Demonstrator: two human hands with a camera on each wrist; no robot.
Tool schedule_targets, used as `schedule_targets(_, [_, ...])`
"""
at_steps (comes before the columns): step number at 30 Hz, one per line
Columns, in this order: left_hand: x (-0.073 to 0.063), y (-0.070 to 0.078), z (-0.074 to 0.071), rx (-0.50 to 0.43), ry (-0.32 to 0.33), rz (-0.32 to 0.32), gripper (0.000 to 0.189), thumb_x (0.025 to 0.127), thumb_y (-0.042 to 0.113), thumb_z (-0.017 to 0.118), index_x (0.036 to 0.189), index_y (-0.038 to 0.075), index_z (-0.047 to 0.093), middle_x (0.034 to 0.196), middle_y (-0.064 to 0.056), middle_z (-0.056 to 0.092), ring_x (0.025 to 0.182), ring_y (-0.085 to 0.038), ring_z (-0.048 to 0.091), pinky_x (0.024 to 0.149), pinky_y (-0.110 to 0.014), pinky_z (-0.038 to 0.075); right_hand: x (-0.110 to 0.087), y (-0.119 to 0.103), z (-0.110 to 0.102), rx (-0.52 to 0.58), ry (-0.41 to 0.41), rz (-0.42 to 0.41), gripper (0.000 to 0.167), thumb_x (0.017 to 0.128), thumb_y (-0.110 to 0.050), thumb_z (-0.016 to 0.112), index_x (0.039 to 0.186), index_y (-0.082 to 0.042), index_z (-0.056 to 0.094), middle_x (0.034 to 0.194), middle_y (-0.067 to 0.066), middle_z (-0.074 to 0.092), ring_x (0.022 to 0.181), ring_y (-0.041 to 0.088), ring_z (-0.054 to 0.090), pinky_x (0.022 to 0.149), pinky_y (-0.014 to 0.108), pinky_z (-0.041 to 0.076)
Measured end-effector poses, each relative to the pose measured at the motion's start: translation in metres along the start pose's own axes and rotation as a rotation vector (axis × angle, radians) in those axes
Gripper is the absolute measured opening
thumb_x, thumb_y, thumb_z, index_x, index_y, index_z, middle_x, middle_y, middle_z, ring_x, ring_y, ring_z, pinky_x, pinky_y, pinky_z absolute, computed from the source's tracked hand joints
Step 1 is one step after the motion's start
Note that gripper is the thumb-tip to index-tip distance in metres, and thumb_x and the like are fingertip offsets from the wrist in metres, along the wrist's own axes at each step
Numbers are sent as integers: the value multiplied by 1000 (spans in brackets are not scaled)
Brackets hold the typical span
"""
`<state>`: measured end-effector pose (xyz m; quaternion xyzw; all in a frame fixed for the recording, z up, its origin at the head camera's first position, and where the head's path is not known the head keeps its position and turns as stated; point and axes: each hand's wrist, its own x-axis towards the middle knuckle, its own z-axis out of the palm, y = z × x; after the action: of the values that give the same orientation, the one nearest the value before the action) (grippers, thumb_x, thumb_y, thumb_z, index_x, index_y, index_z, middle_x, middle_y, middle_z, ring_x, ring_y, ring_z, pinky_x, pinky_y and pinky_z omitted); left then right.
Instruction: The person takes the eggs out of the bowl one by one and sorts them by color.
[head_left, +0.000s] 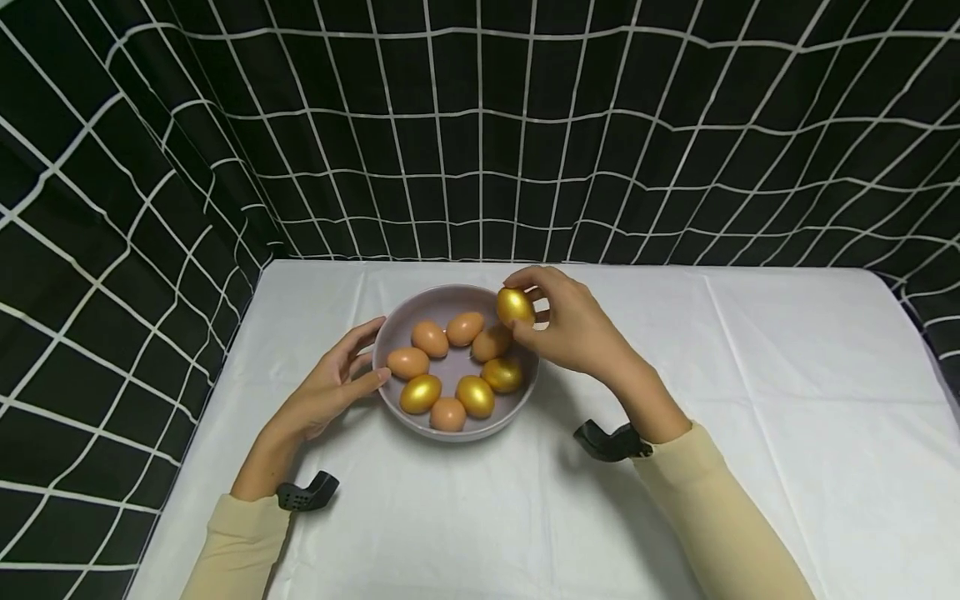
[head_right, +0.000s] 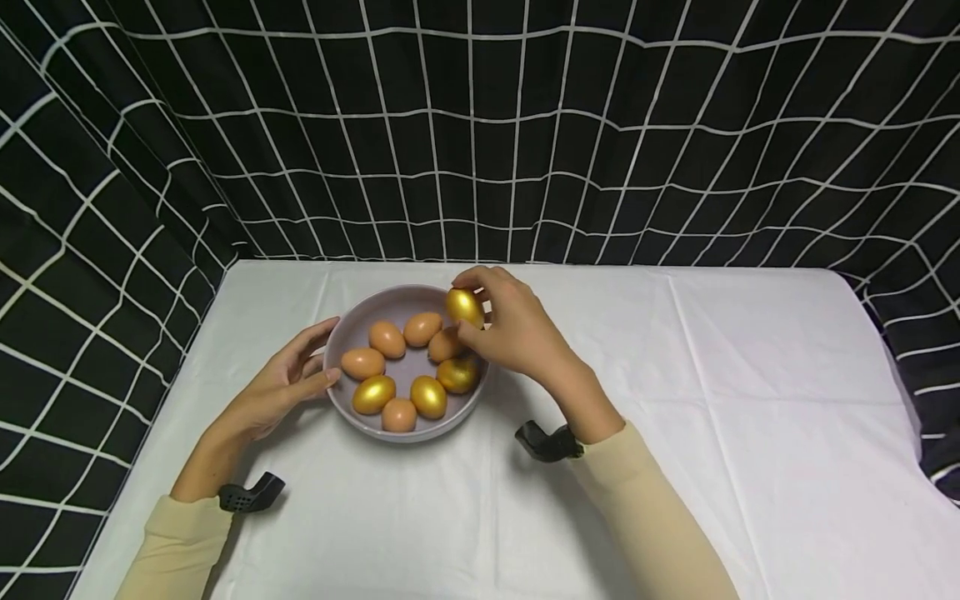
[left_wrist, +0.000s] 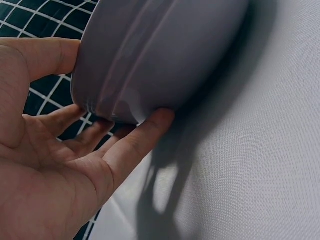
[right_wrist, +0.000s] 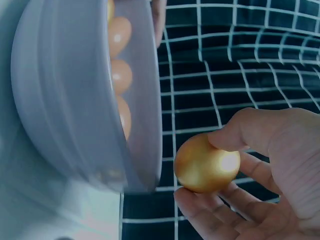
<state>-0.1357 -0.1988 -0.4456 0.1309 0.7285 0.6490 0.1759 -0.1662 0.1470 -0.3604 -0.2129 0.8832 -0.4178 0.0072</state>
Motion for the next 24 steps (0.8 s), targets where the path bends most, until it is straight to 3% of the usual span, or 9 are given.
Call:
schedule_targets(6, [-1,-1,-2,12,0,1,77,102,9,66,168,14,26,173,-17,27,157,-44,35,102,-17,53,-12,16,-8,35,88,34,41,89,2,73,129,-3,64,129,13,68,118,32,69,92,44,64])
schedule_targets(13, [-1,-1,-3,7,0,3,78,102,8,66,168,13,25,172,-18,27,156,-45,36,100,-17,54,-29,42,-13,-8,175,99,42,90,0,73,130,-2,65,129,17,66,121,33,67,92,47,64])
schedule_targets(24, [-1,0,-2,-1,4,-11,78,102,6,65,168,13,26,173,-18,27,155,-45,38,99,-20,56,-38,65,-11,-62,228,126,42,89,1,75,129,1,65,123,21,64,115,38,67,90,51,64])
